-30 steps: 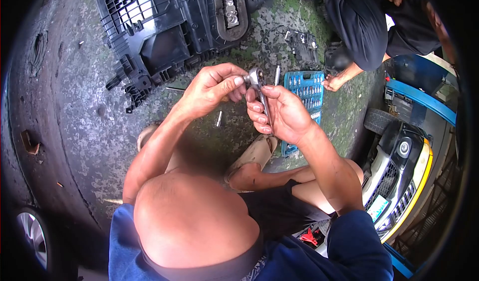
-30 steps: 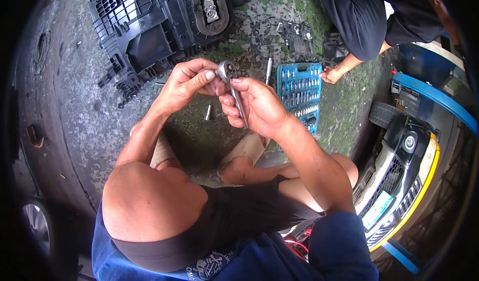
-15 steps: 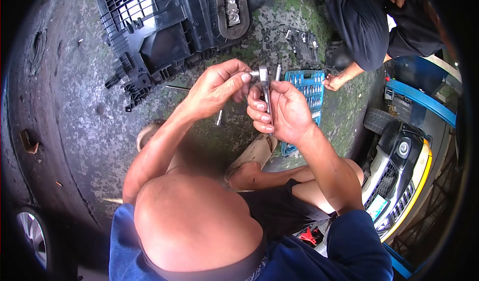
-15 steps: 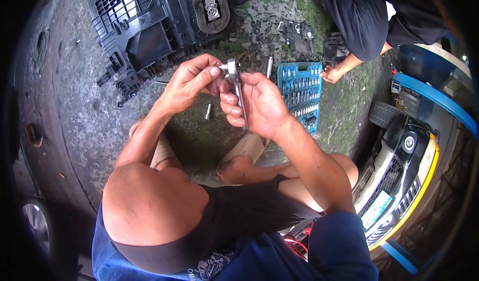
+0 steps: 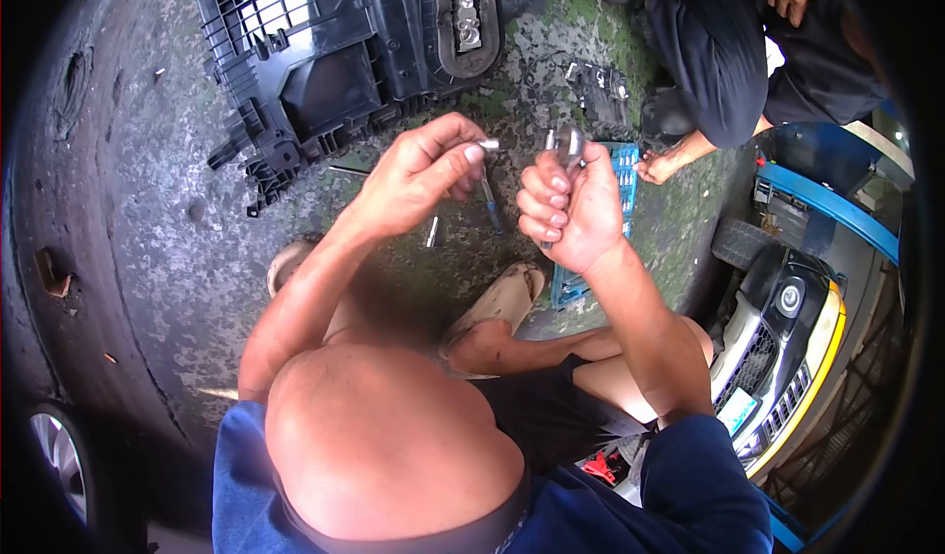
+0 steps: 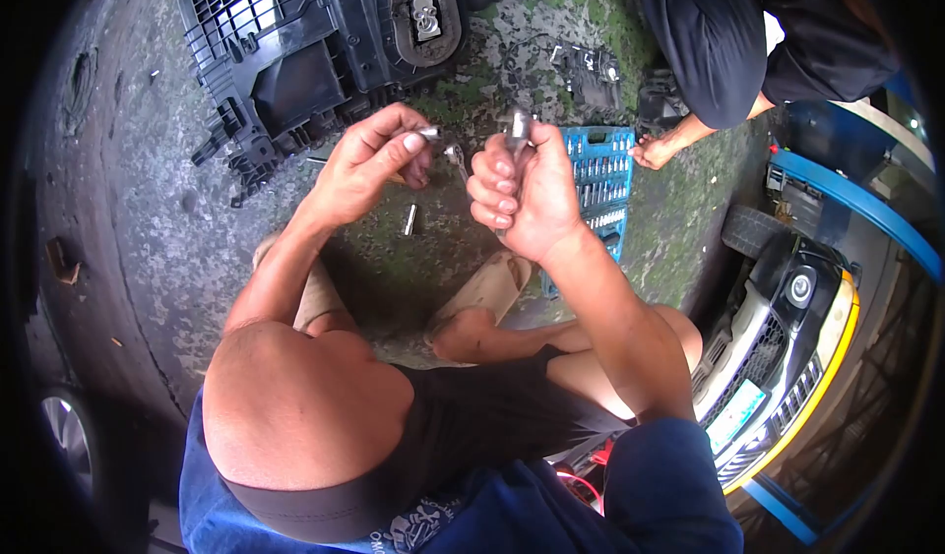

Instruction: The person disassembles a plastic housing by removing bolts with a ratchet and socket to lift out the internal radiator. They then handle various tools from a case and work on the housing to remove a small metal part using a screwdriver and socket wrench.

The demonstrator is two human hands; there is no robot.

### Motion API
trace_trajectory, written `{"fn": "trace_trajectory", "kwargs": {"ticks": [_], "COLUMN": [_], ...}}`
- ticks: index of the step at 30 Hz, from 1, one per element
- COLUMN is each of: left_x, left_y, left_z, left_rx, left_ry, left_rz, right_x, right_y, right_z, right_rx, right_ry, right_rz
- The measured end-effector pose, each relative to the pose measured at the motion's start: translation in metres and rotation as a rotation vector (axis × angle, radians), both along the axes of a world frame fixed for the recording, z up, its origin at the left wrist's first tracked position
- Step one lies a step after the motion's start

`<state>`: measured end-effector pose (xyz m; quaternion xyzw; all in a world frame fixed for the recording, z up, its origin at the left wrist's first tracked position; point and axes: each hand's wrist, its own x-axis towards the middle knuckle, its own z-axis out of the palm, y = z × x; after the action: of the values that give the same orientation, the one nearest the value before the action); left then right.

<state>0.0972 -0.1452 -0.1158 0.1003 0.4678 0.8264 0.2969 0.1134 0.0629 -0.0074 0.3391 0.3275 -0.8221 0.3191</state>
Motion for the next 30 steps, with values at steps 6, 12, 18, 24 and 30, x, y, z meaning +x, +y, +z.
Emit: {"fn": "trace_trajectory", "kwargs": {"ticks": [6,12,18,24,30], "left_x": [-0.002,0.003,-0.002,0.005,0.011], "left_y": [0.004,0.021,0.016,0.019,0.016], "left_z": [-0.002,0.019,0.032,0.014,-0.009], "left_rx": [0.266,0.253,0.246,0.220,0.153], "left_ry": [-0.235,-0.315,-0.410,-0.676,-0.634], "left_rz": [0.010,0.007,-0.062,0.184,0.186], "right_x": [-0.003,0.004,0.001,-0.009,-0.005], "right_y": [0.004,0.003,-0.001,-0.012,-0.015], "right_z": [0.001,-0.008,-0.005,0.008,0.005], "right_rx": [-0.192,-0.368,-0.372,0.204,0.679], "right_ry": [0.083,0.108,0.110,0.066,0.184], "right_rz": [0.075,0.133,0.151,0.304,0.586]}}
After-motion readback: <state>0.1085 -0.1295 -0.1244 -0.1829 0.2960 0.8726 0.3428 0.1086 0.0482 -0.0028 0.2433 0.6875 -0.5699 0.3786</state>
